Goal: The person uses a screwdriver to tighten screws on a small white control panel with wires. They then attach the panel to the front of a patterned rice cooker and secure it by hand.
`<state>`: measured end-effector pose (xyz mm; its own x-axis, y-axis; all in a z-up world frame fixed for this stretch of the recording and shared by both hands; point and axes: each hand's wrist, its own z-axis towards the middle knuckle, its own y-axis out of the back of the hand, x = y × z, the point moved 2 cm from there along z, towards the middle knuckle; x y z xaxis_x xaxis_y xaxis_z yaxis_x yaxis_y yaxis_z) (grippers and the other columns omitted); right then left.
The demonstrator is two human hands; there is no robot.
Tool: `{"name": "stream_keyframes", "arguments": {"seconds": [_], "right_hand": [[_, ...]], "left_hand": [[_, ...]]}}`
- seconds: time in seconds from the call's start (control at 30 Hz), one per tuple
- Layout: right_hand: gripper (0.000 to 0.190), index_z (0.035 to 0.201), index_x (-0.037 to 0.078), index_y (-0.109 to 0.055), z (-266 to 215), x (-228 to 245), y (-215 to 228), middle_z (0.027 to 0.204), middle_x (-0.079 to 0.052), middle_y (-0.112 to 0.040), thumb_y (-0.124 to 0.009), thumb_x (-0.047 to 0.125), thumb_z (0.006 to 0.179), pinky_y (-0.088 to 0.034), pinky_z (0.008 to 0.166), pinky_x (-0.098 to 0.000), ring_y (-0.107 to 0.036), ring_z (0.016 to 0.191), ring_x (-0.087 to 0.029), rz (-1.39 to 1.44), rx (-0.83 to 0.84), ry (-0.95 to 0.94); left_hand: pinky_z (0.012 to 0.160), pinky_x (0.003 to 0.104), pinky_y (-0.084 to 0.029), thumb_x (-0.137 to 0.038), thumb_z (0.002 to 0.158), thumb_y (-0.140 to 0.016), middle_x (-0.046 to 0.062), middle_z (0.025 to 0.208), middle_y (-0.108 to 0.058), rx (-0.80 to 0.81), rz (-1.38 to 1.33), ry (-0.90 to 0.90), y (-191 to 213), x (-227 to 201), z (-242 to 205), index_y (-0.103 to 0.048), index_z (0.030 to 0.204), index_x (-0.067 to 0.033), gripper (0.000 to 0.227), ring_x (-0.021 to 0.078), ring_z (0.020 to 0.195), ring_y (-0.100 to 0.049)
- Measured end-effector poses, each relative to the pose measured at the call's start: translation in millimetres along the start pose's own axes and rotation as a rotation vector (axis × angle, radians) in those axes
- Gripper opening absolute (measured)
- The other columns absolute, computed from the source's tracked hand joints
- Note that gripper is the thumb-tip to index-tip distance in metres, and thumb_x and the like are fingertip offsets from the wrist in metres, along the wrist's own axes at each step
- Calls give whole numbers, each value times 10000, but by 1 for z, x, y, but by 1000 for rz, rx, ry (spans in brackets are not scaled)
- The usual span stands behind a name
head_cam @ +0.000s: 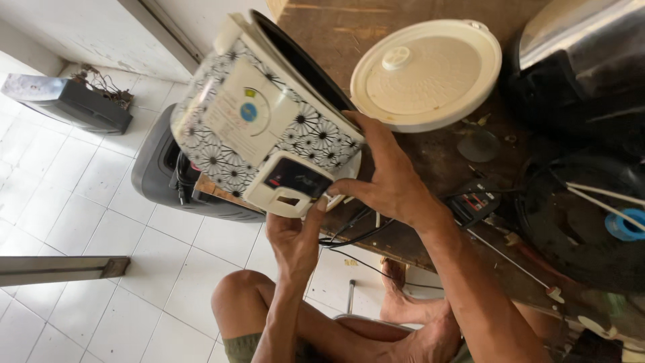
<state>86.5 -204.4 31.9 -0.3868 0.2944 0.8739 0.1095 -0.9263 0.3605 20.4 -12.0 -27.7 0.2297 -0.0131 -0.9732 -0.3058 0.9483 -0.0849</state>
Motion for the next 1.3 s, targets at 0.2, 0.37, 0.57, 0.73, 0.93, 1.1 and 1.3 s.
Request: {"name": "stream_keyframes", "arguments": {"seconds": [0.2, 0.37, 0.57, 0.73, 0.93, 1.1, 1.3], "right_hand": [[975, 1522, 91, -526, 8, -7, -9, 1438, -150, -609, -1035, 363, 736, -467, 1127, -461, -593, 1379, -321, -73, -43, -33], [907, 1407, 95, -577, 10, -6, -10, 1293, -110, -625, -1031, 473, 718, -503, 1017, -468, -639, 1244, -306, -120, -74, -69], [819, 1386, 101, -598, 10, -3, -9, 1253, -95, -641, -1009, 456, 774, -506, 1005, -428, -638, 1189, -276, -99, -87, -16], [890, 1489, 69, -547, 6, -6, -9, 1363, -124, -636, -999, 408, 801, -485, 1080, -444, -620, 1279, -285, -55, -74, -11], [905, 1518, 53, -515, 2, 0, -1, 1412, -125, -633, -977, 377, 811, -466, 1119, -447, -607, 1333, -289, -92, -62, -5], [1000, 1542, 36, -490, 5, 30, -7, 1471, -184, -600, -982, 419, 760, -456, 1147, -465, -571, 1369, -321, -107, -167, -26], [1029, 1633, -53, -343, -9, 48, -19, 1609, -268, -488, -937, 368, 906, -423, 1299, -497, -496, 1531, -392, -104, -294, 148]], "left_hand": [[1078, 415, -653, -158, 983, -835, 125, 1270, -810, 43, -62, -25, 2, -8, 7, -688, 1356, -31, 420, 253, 1213, -768], [964, 386, -669, -174, 964, -847, 134, 1197, -826, -78, 102, -72, -1, -5, 7, -737, 1298, 6, 396, 230, 1129, -780], [842, 320, -621, -150, 929, -894, 50, 1017, -816, -206, 101, -53, -6, -3, 8, -767, 1184, -33, 308, 122, 946, -719], [976, 377, -650, -166, 970, -833, 95, 1171, -827, -81, 72, -27, 2, -7, 6, -729, 1264, -19, 345, 194, 1121, -763], [1101, 416, -556, -397, 1179, -522, 115, 1401, -701, 125, -10, -176, 24, 15, -4, -595, 1482, -38, 476, 238, 1316, -642], [649, 332, -385, -397, 1189, -485, -10, 889, -594, 36, 138, -243, 10, 13, -3, -619, 1005, -95, 378, 116, 799, -468], [670, 343, -400, -438, 1167, -515, -50, 863, -585, 40, 139, -170, 4, -10, 5, -691, 1086, -72, 415, 88, 802, -456]]}}
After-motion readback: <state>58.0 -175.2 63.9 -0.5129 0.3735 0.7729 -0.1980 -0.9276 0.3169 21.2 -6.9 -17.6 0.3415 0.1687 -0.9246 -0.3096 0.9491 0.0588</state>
